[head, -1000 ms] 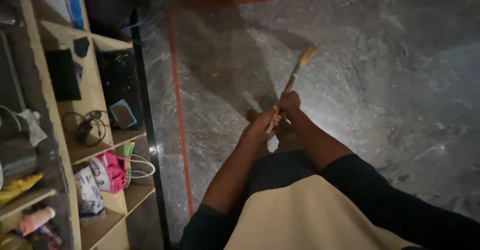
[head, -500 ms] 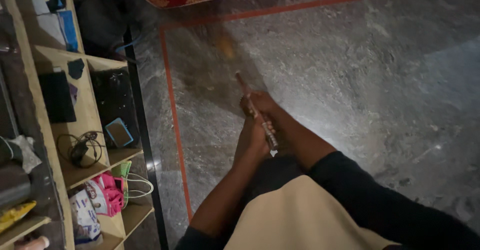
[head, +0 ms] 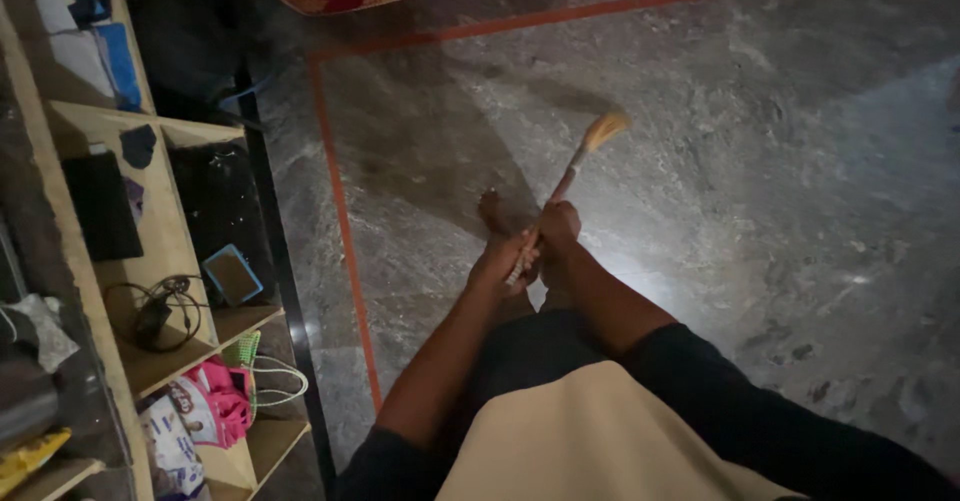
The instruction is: The person sweeps the floor using a broom, pushing debris across the marble surface.
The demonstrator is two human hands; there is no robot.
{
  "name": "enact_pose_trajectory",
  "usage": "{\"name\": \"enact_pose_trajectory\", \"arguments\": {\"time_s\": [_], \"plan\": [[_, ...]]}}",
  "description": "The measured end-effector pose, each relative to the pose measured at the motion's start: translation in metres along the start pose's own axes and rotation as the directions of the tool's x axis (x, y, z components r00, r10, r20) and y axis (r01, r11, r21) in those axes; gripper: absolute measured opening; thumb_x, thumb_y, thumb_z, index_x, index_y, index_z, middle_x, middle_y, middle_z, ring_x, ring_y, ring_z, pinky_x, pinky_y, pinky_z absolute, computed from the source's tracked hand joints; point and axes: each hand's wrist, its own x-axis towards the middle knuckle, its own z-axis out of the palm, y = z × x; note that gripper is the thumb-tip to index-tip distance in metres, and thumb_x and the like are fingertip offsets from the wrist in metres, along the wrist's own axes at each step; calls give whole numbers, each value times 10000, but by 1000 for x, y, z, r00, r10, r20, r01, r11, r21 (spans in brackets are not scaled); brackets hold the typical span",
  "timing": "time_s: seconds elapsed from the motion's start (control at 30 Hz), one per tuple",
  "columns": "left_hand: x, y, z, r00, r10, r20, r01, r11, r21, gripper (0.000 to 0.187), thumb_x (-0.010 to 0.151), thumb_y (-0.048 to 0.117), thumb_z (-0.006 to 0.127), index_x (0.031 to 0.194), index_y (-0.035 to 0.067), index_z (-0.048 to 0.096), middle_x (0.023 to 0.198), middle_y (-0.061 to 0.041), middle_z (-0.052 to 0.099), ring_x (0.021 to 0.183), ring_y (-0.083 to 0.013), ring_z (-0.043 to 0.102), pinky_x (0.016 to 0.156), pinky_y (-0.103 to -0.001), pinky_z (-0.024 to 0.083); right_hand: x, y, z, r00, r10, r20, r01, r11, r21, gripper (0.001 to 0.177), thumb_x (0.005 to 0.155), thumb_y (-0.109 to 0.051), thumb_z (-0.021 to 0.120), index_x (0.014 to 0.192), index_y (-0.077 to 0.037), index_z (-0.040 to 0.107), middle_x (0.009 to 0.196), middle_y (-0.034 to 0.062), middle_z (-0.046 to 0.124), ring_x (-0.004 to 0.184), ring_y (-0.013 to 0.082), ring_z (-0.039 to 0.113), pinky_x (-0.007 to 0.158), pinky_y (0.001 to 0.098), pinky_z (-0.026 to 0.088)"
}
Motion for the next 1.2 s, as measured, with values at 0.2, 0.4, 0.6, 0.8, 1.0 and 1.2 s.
{"name": "enact_pose_trajectory", "arguments": {"time_s": [0.2,0.4,0.6,0.8,1.0,1.2], "plan": [[-3,35,13,1000,29,0,-29,999,38,400,1009,508,602,938,115,601,701,-18,585,518,-120,537,463,-273,481,19,-37,23,942,-318,-106,333,926,178,234,1005,-219,537,940,-45,680,716,151,696,586,230,708,512,385,556],[-58,53,35,949,178,-261,-227,959,-169,350,1047,449,510,996,107,565,751,-61,593,583,-174,548,533,-334,516,40,-63,83,814,-535,226,493,842,221,262,949,-270,613,981,-22,687,815,203,717,687,300,704,600,444,556],[-72,69,28,954,190,-233,-261,908,-328,326,1073,411,473,1021,95,538,759,-85,566,599,-207,561,571,-364,547,41,-64,112,612,-744,266,790,591,-164,280,934,-313,646,978,-49,729,915,226,743,808,365,724,693,481,576],[-13,74,-7,976,-39,-214,-26,956,-292,272,1082,427,480,1015,176,563,760,-72,572,597,-188,542,550,-330,516,51,-57,84,835,-358,418,402,916,-18,313,845,-293,713,957,-1,717,877,183,791,775,341,773,670,459,608],[18,105,6,998,-12,63,16,998,-65,237,1059,373,486,1140,235,660,708,-11,583,546,-101,529,501,-247,483,66,-76,42,987,-162,4,120,715,-689,339,984,-302,629,882,-26,798,843,166,789,767,301,787,735,421,618],[4,126,35,1000,-14,25,11,990,140,318,1050,448,499,999,143,573,696,-24,591,510,-126,543,466,-273,477,61,-94,39,870,-452,-195,424,890,-170,328,962,-315,557,1022,-51,743,952,200,758,878,370,737,797,480,564]]}}
